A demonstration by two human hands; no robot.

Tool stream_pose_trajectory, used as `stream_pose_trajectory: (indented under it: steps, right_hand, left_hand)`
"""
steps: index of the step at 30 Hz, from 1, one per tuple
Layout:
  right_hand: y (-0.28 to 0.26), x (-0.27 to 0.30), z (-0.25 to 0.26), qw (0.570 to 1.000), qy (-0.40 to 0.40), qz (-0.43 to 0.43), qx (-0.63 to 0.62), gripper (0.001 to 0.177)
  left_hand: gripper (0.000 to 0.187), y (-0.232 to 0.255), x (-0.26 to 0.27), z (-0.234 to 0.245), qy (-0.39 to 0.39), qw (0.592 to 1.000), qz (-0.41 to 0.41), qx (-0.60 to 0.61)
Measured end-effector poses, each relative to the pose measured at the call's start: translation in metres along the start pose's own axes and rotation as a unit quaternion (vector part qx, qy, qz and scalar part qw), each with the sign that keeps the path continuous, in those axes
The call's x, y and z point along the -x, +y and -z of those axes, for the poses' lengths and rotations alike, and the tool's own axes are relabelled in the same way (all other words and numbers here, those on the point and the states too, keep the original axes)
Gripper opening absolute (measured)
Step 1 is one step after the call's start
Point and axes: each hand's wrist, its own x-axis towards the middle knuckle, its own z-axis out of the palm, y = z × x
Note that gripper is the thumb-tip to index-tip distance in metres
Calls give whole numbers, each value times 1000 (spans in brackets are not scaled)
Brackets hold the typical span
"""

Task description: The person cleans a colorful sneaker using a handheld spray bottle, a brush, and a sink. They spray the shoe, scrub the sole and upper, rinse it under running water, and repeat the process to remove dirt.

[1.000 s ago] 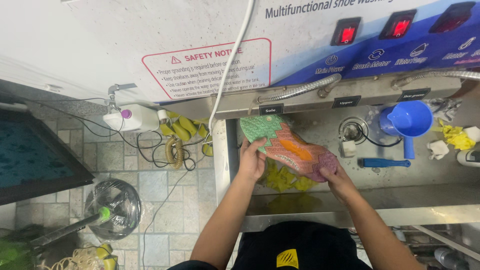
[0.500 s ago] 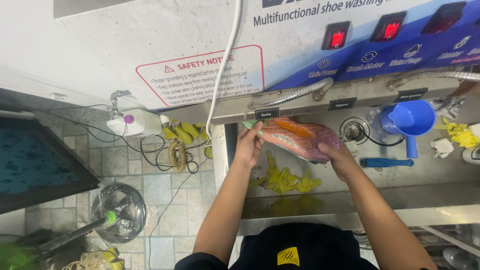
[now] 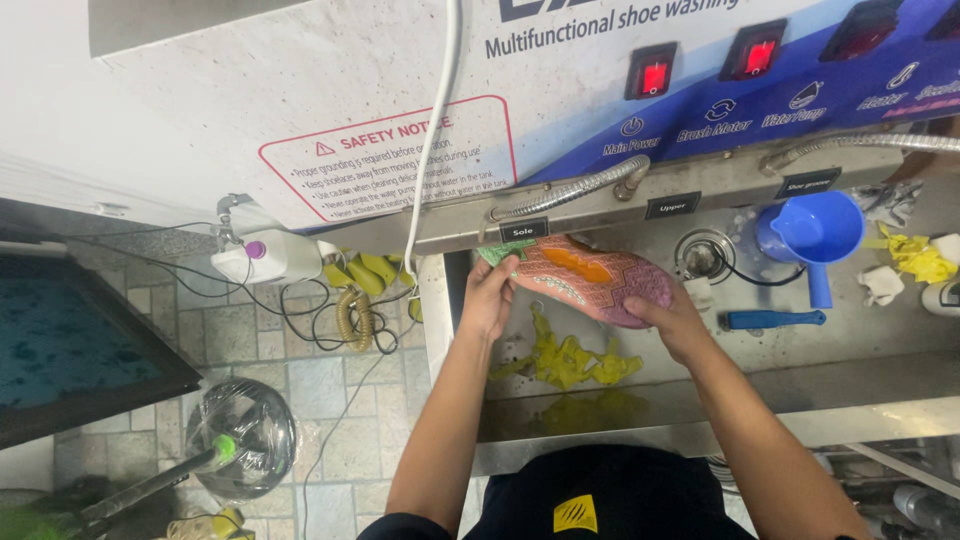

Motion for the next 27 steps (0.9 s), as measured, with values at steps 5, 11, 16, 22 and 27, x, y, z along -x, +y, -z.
stream_pose_trajectory:
  steps: [5, 11, 16, 22, 27]
  right_hand:
    - [12, 15, 10, 999, 8, -2, 36, 81]
    - [7, 37, 10, 995, -28, 54, 76, 96]
    - [-34, 61, 4, 991, -87, 59, 84, 106]
    - [-75, 72, 8, 952, -124, 141, 241, 96]
    - [-30, 60, -12, 967, 42, 236, 82, 82]
  left_hand:
    - [29, 0, 18, -2, -17, 999, 3, -40]
    - [39, -3, 45, -10, -43, 999, 12, -12]
    - [53, -3, 79, -3, -89, 996, 20, -19]
    - [66, 34, 108, 34, -49, 990, 115, 59]
    - [63, 22, 129, 30, -8, 984, 56, 168]
